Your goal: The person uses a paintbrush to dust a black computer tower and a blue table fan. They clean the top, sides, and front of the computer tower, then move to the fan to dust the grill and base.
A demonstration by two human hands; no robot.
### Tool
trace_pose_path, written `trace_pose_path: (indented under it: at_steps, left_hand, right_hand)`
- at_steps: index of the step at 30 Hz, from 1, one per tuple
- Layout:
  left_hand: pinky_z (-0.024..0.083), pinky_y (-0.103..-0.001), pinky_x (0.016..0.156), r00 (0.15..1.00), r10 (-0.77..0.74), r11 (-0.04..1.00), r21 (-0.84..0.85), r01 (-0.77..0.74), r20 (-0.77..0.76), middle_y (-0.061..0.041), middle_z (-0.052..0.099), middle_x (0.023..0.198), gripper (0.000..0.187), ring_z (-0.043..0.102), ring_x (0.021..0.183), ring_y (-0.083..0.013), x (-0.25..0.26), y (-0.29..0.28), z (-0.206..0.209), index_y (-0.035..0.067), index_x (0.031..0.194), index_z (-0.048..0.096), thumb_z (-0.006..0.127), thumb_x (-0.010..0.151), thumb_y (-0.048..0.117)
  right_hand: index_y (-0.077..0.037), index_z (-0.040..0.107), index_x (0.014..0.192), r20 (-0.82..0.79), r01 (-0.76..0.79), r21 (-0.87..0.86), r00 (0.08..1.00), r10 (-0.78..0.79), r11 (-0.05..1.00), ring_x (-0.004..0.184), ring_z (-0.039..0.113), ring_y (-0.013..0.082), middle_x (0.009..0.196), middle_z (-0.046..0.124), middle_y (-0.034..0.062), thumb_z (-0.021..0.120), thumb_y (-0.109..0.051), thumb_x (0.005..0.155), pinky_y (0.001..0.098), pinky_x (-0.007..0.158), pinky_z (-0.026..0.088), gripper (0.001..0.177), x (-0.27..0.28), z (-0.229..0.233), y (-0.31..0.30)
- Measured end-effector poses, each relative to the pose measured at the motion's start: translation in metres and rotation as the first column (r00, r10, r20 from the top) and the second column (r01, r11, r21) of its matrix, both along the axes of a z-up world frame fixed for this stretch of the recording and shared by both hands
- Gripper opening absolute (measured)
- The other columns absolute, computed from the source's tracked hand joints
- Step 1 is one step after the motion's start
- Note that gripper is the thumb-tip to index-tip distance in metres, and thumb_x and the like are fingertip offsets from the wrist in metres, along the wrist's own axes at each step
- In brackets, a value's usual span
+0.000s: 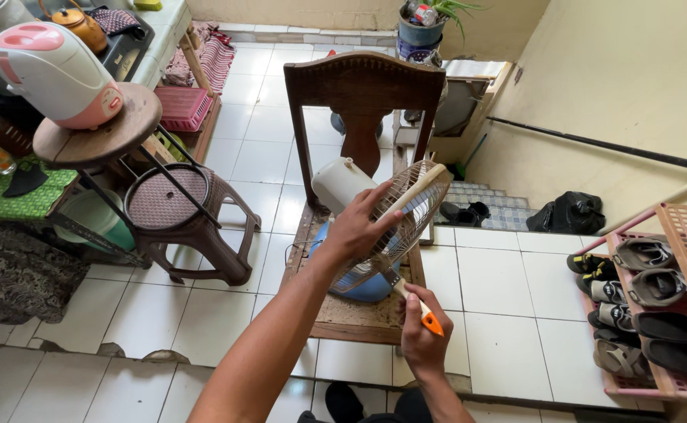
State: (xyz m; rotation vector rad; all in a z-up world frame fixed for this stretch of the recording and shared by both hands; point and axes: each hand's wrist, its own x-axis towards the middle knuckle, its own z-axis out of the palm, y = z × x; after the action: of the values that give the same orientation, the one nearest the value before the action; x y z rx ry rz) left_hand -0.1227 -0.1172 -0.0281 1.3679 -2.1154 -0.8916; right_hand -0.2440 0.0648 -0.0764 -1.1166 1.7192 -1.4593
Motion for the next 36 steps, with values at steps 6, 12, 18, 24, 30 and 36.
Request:
trace_pose_path:
  at_steps: [6,12,18,24,30,36]
  left_hand:
    - [0.052,-0.051,0.102,0.999,0.01,0.999,0.04,-0.008,-0.049,-0.022,0.046,0.15,0.082,0.06,0.127,-0.0382,-0.005,0.003,0.002,0.028,0.16,0.033,0.052,0.091,0.067]
    - [0.051,-0.052,0.103,0.999,0.034,0.999,0.003,-0.034,-0.01,-0.02,0.048,0.149,0.079,0.058,0.13,-0.0382,-0.006,0.006,0.002,0.03,0.16,0.035,0.051,0.092,0.067]
    - [0.05,-0.05,0.106,0.999,0.048,0.999,0.008,-0.048,0.009,-0.017,0.051,0.149,0.079,0.057,0.132,-0.0358,-0.004,0.008,0.006,0.031,0.158,0.037,0.05,0.09,0.068]
    - [0.047,-0.051,0.11,0.995,0.097,0.995,0.011,-0.097,0.008,-0.016,0.05,0.151,0.078,0.053,0.137,-0.0349,-0.009,0.007,0.007,0.031,0.157,0.04,0.052,0.09,0.069]
    - [0.043,-0.056,0.111,0.995,0.094,0.995,0.038,-0.095,0.031,-0.014,0.047,0.154,0.078,0.049,0.139,-0.0358,-0.006,0.006,0.006,0.033,0.157,0.039,0.052,0.088,0.069]
    - [0.042,-0.057,0.112,0.996,0.087,0.995,0.048,-0.087,0.008,-0.015,0.048,0.155,0.077,0.049,0.14,-0.0383,-0.004,0.004,0.0,0.033,0.157,0.04,0.053,0.09,0.067]
  right_hand:
    - [0.0,0.073,0.11,-0.078,-0.088,-0.156,0.994,0.076,0.984,0.068,0.071,0.015,0.074,0.074,0.0095,0.055,-0.02,0.099,0.0284,0.06,0.057,0.03,0.005,0.008,0.008]
    - [-0.004,0.076,0.102,-0.155,-0.098,-0.097,0.984,0.083,0.99,0.061,0.073,0.0131,0.068,0.073,0.0056,0.053,-0.023,0.098,0.0267,0.053,0.057,0.029,-0.015,0.015,0.004]
    - [-0.002,0.075,0.103,-0.16,-0.186,-0.102,0.973,0.169,0.977,0.056,0.066,0.013,0.064,0.07,0.0062,0.054,-0.022,0.097,0.0279,0.051,0.051,0.029,-0.034,0.008,-0.007]
    - [-0.002,0.076,0.1,-0.161,-0.165,-0.119,0.976,0.145,0.979,0.055,0.064,0.0126,0.063,0.068,0.006,0.055,-0.023,0.095,0.0281,0.051,0.05,0.031,-0.054,0.0,-0.02]
    - [-0.002,0.075,0.103,-0.027,-0.047,0.088,0.998,0.05,0.995,0.06,0.069,0.0126,0.068,0.072,0.0047,0.052,-0.023,0.098,0.0284,0.055,0.055,0.032,-0.073,-0.014,-0.033]
    - [0.001,0.072,0.107,0.186,-0.141,-0.105,0.97,0.159,0.984,0.07,0.071,0.0156,0.078,0.074,0.0083,0.048,-0.02,0.099,0.0291,0.063,0.058,0.032,-0.084,0.012,-0.042]
